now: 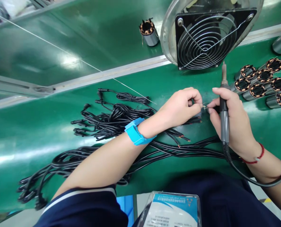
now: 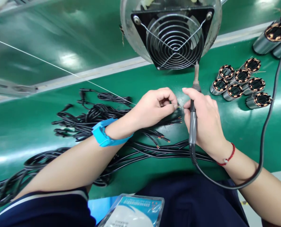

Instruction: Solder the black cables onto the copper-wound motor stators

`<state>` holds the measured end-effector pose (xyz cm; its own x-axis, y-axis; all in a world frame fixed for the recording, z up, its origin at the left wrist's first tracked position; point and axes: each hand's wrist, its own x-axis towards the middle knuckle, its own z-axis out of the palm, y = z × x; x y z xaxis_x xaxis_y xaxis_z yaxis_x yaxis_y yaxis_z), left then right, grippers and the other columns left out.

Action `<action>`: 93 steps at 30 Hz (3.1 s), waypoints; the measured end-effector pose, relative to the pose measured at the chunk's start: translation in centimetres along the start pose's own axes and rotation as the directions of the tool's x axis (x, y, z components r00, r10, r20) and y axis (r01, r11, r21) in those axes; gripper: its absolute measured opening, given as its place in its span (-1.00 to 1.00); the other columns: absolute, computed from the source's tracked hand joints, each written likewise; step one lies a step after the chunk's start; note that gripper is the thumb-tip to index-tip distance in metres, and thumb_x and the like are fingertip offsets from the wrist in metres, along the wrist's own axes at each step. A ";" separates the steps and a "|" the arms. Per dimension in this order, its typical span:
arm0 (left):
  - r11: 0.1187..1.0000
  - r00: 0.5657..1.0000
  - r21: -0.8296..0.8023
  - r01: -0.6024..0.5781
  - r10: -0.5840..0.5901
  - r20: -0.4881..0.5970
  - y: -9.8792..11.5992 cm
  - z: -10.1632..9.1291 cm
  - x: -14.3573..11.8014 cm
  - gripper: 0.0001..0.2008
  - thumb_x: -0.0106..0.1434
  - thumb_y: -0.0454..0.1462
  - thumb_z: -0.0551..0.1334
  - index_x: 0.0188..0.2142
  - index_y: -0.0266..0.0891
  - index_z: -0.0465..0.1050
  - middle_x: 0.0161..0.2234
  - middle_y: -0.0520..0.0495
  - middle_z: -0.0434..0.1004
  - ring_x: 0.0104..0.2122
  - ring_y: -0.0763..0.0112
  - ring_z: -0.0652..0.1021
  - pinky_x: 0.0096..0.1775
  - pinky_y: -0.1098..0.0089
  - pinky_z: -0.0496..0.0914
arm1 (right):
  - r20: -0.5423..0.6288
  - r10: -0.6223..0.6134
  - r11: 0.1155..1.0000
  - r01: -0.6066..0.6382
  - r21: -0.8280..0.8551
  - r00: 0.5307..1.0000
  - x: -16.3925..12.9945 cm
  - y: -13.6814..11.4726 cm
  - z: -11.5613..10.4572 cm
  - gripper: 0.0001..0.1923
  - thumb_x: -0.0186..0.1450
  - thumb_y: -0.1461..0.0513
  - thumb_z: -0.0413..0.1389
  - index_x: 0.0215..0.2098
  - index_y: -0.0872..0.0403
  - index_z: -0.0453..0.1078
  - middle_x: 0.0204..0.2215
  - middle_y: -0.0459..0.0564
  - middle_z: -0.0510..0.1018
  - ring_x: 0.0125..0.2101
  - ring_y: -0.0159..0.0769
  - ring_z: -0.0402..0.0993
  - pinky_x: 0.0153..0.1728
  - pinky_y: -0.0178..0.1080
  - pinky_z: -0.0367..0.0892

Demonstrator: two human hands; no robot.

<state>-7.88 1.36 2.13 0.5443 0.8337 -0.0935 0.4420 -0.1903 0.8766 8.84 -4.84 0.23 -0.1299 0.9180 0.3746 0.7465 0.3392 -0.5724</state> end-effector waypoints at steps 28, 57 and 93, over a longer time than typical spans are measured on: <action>1.000 1.000 0.018 -0.007 0.007 -0.002 -0.1 0.0 0.0 -0.85 0.11 -0.49 0.15 -0.53 -0.29 0.32 -0.49 0.07 0.33 -0.49 0.60 0.29 -0.39 0.48 0.21 | -0.241 -0.272 0.920 0.325 0.218 0.932 -3.1 0.6 -2.8 -0.58 0.18 0.35 0.16 0.02 0.03 0.46 -0.50 -0.11 0.51 -0.57 -0.32 0.37 -0.59 -0.22 0.32; 1.000 1.000 -0.022 -0.012 0.012 0.009 -0.1 0.0 0.0 -0.87 0.11 -0.47 0.16 -0.51 -0.30 0.35 -0.47 0.07 0.36 -0.51 0.62 0.30 -0.41 0.48 0.23 | 0.022 0.027 1.000 -0.027 0.012 0.999 -0.5 -1.3 -3.6 -0.61 0.36 0.24 0.07 0.15 -0.06 0.28 -0.24 -0.11 0.61 -0.24 -0.31 0.57 -0.21 -0.23 0.49; 0.965 0.969 -0.084 -0.247 0.247 -0.013 -0.1 0.0 -0.5 -0.91 0.20 -0.41 0.21 -0.44 -0.28 0.39 -0.40 0.01 0.42 -0.37 0.51 0.43 -0.29 0.43 0.37 | -0.116 -0.026 0.974 0.051 0.219 0.993 -0.2 0.2 0.3 -0.49 0.27 0.33 0.12 0.14 -0.09 0.16 -0.38 -0.15 0.52 -0.24 -0.23 0.50 0.03 0.03 0.33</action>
<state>-8.20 0.98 2.11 0.6274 0.7675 0.1315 0.2326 -0.3459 0.9090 8.85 -4.91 -0.17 -0.0733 0.8789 0.4714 0.5781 0.4226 -0.6980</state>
